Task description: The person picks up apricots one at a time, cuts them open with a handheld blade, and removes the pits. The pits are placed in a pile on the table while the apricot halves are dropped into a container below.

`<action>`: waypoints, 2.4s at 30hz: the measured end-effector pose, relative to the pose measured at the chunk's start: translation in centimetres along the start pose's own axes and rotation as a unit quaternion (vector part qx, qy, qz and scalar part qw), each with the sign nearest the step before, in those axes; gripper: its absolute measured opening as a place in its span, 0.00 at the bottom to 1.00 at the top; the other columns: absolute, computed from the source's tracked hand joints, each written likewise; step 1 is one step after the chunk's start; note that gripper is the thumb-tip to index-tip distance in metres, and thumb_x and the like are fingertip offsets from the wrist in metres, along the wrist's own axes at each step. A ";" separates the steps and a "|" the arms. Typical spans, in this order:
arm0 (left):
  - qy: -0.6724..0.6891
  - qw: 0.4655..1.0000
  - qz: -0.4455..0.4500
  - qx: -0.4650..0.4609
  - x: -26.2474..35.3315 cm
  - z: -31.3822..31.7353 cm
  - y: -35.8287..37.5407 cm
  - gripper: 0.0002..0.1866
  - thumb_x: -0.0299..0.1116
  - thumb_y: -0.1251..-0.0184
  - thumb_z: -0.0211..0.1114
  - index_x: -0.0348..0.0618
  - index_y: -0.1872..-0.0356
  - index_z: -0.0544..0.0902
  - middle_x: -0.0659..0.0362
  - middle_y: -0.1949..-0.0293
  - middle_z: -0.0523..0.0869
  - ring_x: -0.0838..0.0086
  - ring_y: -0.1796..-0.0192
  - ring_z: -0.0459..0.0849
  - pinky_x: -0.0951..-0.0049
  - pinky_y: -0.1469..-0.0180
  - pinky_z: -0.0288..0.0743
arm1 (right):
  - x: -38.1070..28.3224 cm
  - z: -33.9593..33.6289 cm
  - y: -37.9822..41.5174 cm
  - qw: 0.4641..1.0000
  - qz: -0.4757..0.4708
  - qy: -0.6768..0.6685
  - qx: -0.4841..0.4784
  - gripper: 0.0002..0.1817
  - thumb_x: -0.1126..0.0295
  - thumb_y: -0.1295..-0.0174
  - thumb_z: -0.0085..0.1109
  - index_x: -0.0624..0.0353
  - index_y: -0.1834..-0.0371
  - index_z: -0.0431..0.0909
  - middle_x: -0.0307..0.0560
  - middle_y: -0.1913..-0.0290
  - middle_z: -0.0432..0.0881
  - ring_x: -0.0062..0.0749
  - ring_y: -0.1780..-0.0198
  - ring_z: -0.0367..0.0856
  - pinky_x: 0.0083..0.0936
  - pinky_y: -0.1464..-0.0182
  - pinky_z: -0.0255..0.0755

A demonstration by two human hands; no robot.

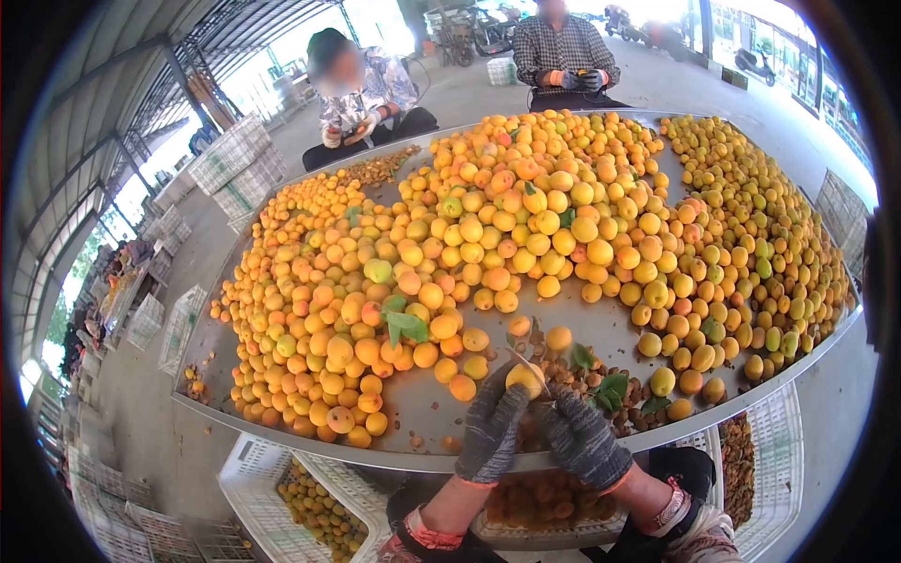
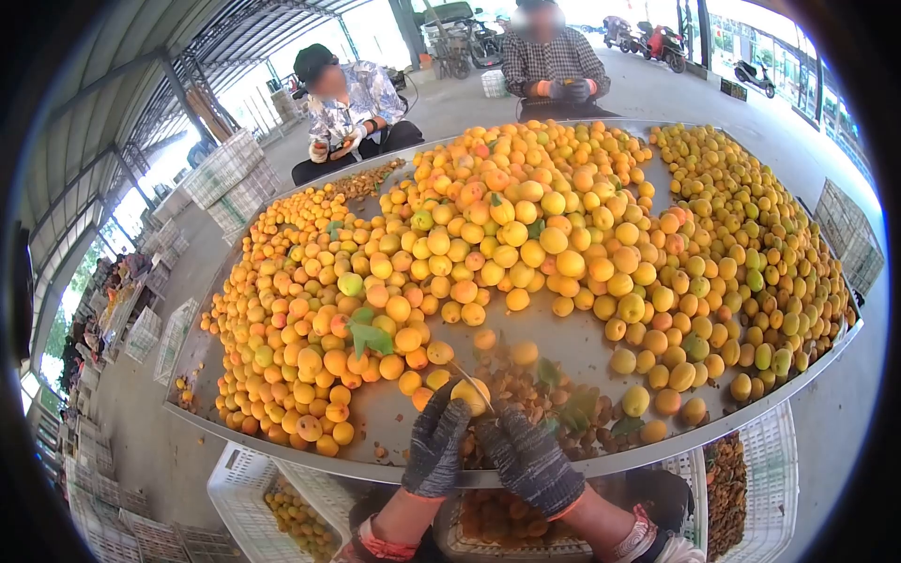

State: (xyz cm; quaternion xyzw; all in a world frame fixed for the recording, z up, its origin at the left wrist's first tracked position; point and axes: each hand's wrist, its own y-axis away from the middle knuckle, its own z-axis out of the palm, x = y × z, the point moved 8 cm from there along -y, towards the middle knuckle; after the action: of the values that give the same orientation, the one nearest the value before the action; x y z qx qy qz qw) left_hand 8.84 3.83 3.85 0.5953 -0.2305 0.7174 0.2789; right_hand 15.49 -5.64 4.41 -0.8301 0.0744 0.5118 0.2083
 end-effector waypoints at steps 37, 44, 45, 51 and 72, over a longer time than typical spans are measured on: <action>-0.138 0.983 0.061 -0.107 2.3 0.3 0.0 0.20 0.31 0.39 0.59 0.35 0.47 0.70 0.57 0.55 0.78 0.76 0.54 0.76 0.75 0.53 0.71 | -3.8 -2.6 1.1 0.919 -0.289 0.265 -0.047 0.20 0.77 0.52 0.56 0.64 0.52 0.73 0.49 0.53 0.76 0.46 0.50 0.75 0.32 0.49 0.70; 0.017 0.999 0.030 0.006 0.7 0.5 0.3 0.21 0.35 0.35 0.55 0.35 0.44 0.67 0.59 0.55 0.76 0.78 0.55 0.73 0.76 0.52 0.69 | 0.4 -0.3 0.2 0.999 -0.016 -0.024 -0.045 0.22 0.80 0.41 0.48 0.64 0.41 0.64 0.48 0.48 0.73 0.29 0.49 0.72 0.24 0.46 0.66; 0.016 0.999 0.030 0.005 0.3 0.6 0.3 0.21 0.35 0.35 0.55 0.35 0.44 0.67 0.59 0.55 0.76 0.78 0.55 0.73 0.76 0.52 0.69 | 0.0 0.1 0.1 0.999 -0.016 -0.024 -0.044 0.22 0.80 0.41 0.48 0.64 0.41 0.64 0.48 0.48 0.73 0.29 0.49 0.72 0.24 0.46 0.66; -0.061 0.997 0.039 0.007 0.6 -0.1 -0.3 0.20 0.37 0.36 0.57 0.37 0.46 0.69 0.58 0.52 0.76 0.78 0.51 0.71 0.77 0.49 0.66 | 1.3 0.2 -0.2 0.993 0.094 -0.063 -0.020 0.23 0.82 0.40 0.46 0.64 0.39 0.61 0.46 0.49 0.73 0.24 0.50 0.71 0.19 0.48 0.67; -0.129 0.987 0.075 -0.058 2.2 0.6 -0.1 0.14 0.32 0.37 0.58 0.36 0.54 0.74 0.59 0.60 0.80 0.77 0.59 0.76 0.77 0.56 0.70 | -3.0 -2.3 0.6 0.935 -0.263 0.232 -0.051 0.19 0.79 0.48 0.53 0.67 0.50 0.71 0.53 0.51 0.75 0.47 0.48 0.73 0.33 0.45 0.68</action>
State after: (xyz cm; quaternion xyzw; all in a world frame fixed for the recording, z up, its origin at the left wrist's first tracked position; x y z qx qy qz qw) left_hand 9.04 3.82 6.12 0.6467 -0.3498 0.6391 0.2258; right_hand 15.76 -7.45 7.81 -0.9251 -0.1265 0.2353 0.2697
